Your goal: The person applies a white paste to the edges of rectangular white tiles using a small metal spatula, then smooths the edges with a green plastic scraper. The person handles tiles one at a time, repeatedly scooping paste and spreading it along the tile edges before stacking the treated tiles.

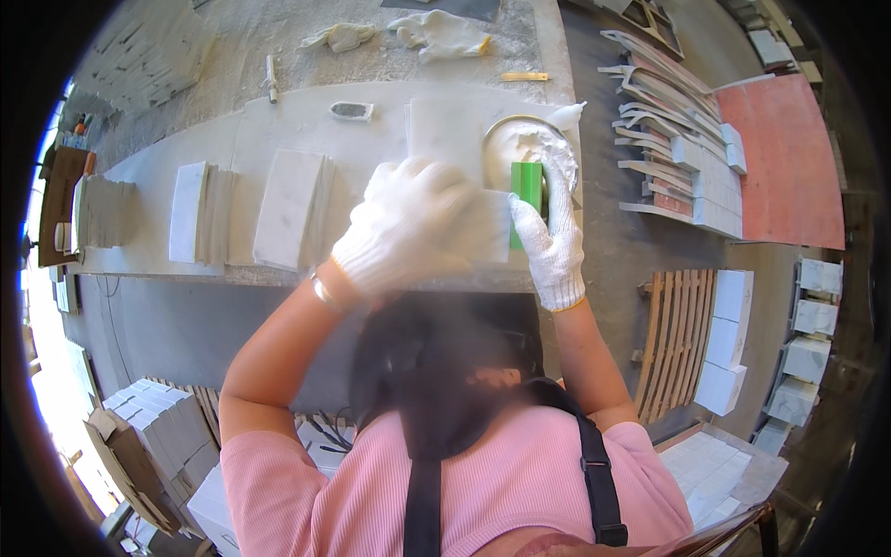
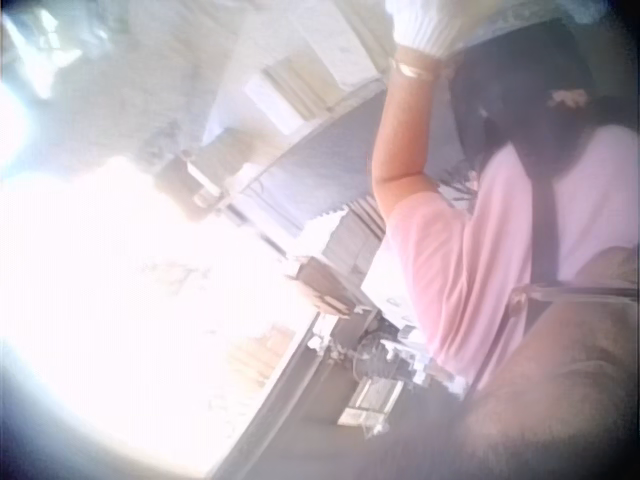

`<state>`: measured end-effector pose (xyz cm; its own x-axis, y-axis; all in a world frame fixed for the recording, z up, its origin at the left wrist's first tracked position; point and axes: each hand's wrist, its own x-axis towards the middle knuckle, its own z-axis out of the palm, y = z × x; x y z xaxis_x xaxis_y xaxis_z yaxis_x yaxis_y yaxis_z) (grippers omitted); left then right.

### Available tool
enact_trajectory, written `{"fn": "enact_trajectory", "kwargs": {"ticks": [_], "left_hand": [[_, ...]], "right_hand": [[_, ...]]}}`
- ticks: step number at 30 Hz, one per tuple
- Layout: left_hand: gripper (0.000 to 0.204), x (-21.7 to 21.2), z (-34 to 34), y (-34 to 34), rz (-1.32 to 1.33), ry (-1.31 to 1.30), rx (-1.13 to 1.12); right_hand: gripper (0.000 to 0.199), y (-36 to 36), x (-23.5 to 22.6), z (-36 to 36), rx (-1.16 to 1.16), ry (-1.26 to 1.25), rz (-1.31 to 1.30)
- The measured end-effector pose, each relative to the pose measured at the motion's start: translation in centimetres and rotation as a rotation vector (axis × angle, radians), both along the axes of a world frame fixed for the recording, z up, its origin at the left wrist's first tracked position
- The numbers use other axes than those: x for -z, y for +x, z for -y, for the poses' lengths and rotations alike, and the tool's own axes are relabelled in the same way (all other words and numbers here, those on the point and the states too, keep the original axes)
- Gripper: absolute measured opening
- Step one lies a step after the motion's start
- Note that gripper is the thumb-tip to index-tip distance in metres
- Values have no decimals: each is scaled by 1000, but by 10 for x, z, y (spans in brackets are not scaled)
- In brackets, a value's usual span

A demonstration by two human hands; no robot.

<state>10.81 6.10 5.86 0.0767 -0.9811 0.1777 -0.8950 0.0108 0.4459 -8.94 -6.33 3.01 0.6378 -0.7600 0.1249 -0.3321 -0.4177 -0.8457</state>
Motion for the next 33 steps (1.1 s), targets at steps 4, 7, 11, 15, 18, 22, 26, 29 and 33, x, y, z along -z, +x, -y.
{"fn": "enact_trajectory", "kwargs": {"ticks": [4,7,11,15,18,22,26,29,33], "left_hand": [[78,2,0,-1,-11,1,-9],[79,4,-1,-1,-4,-17,-10],[79,2,-1,-1,5,-30,3],[80,1,0,-1,10,-29,-13],[81,3,-1,-2,-2,-12,-16],[80,1,-1,-2,5,-1,-7],[80,0,1,-2,10,25,-23],[80,1,0,-1,6,-11,-9],[81,-1,0,-2,11,13,-1]], "right_hand": [[73,-20,-6,-25,-86,-139,54],[73,-18,-4,-28,-63,-149,51],[69,3,6,-1,-11,-86,114],[73,-15,-1,-17,-90,-50,117],[71,-20,-2,-31,-145,-163,209],[67,5,7,0,-22,-27,167],[74,-8,4,-8,-31,-95,82],[80,-24,0,-30,-95,-150,99],[71,-3,8,-7,2,-214,82]]}}
